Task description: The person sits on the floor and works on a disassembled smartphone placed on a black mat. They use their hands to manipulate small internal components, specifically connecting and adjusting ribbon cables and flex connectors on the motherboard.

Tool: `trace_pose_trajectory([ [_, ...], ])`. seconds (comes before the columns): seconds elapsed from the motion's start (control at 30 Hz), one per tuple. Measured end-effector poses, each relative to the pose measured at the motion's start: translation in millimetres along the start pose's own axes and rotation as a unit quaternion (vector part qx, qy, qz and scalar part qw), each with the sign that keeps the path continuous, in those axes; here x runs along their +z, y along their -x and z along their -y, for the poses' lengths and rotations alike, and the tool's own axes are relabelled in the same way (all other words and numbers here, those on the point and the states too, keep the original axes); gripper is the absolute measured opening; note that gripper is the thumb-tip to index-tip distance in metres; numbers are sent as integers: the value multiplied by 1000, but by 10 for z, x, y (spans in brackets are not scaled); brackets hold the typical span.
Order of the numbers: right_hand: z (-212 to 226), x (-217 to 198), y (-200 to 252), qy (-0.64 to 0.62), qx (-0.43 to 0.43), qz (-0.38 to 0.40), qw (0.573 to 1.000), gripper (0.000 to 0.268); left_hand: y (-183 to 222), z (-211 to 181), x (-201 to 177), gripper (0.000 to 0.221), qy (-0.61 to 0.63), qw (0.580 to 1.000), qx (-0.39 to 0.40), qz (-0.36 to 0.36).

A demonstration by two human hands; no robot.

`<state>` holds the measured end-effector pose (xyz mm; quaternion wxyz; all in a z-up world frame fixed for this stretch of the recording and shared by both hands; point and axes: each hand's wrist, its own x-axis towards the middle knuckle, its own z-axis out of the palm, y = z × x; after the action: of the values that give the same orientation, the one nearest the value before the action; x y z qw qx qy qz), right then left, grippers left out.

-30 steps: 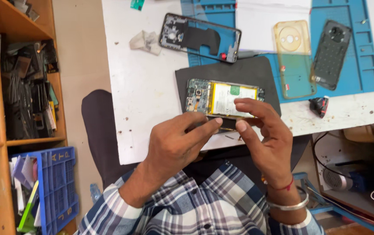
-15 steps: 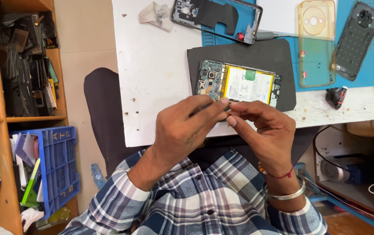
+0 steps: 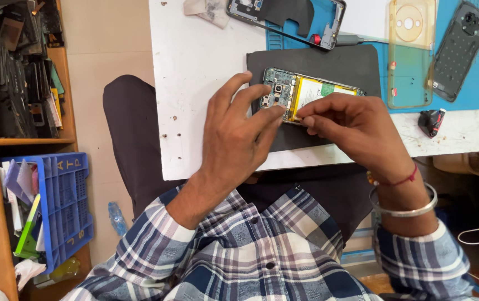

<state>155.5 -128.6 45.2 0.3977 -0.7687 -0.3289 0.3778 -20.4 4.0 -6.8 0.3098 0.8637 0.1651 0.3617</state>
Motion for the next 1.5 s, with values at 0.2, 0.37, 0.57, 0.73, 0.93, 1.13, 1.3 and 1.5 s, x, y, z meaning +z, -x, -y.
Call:
trace_pose_trajectory([
  [0.2, 91, 57, -172, 0, 1, 25, 1000, 30, 28, 35, 40, 16, 8, 1000, -12, 11],
  [0.37, 204, 14, -249, 97, 17, 20, 995, 42, 17, 76, 86, 13, 10, 1000, -8, 23],
  [0.57, 256, -4, -359, 114, 65, 36, 991, 42, 16, 100, 109, 11, 7, 999, 0, 34],
  [0.73, 274, 25, -352, 111, 55, 31, 992, 43, 22, 80, 101, 10, -6, 999, 14, 37],
  [0.93, 303, 30, -367, 126, 55, 42, 990, 45, -11, 89, 75, 12, -53, 995, 63, 62],
  [1.13, 327, 16, -405, 144, 57, 60, 986, 49, -38, 93, 63, 11, -90, 987, 107, 77],
  [1.3, 331, -2, -414, 164, 43, 62, 984, 47, -19, 77, 75, 10, -89, 989, 99, 71],
  [1.5, 407, -1, -437, 195, 55, 67, 977, 46, -71, 13, 56, 11, -109, 987, 92, 76],
])
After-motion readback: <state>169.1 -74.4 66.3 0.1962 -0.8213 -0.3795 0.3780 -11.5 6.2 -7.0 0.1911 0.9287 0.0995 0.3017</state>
